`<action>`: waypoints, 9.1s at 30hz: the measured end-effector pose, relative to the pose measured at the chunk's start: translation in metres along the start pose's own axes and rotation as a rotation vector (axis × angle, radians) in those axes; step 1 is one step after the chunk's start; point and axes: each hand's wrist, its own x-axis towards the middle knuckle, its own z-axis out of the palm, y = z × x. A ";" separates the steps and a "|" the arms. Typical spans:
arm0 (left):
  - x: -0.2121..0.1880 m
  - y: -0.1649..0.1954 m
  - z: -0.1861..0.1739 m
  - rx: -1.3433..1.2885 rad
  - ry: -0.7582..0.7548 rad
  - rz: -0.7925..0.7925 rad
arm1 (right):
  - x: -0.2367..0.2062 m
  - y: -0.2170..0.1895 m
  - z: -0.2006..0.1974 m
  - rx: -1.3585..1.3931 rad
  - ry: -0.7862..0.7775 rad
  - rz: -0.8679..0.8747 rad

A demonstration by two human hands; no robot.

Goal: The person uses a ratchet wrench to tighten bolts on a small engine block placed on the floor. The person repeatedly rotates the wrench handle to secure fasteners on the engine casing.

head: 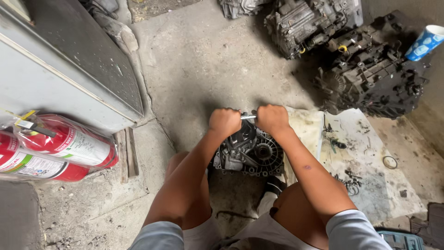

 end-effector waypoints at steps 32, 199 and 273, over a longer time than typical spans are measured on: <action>0.007 -0.017 -0.014 0.148 0.001 0.450 | -0.062 -0.028 -0.038 0.075 -0.238 0.193; 0.027 -0.071 0.048 -1.885 -0.102 0.092 | 0.075 -0.067 -0.031 -0.111 -0.087 -0.021; 0.023 -0.080 0.079 -1.912 -0.071 -0.157 | 0.072 -0.081 -0.020 -0.037 -0.092 -0.250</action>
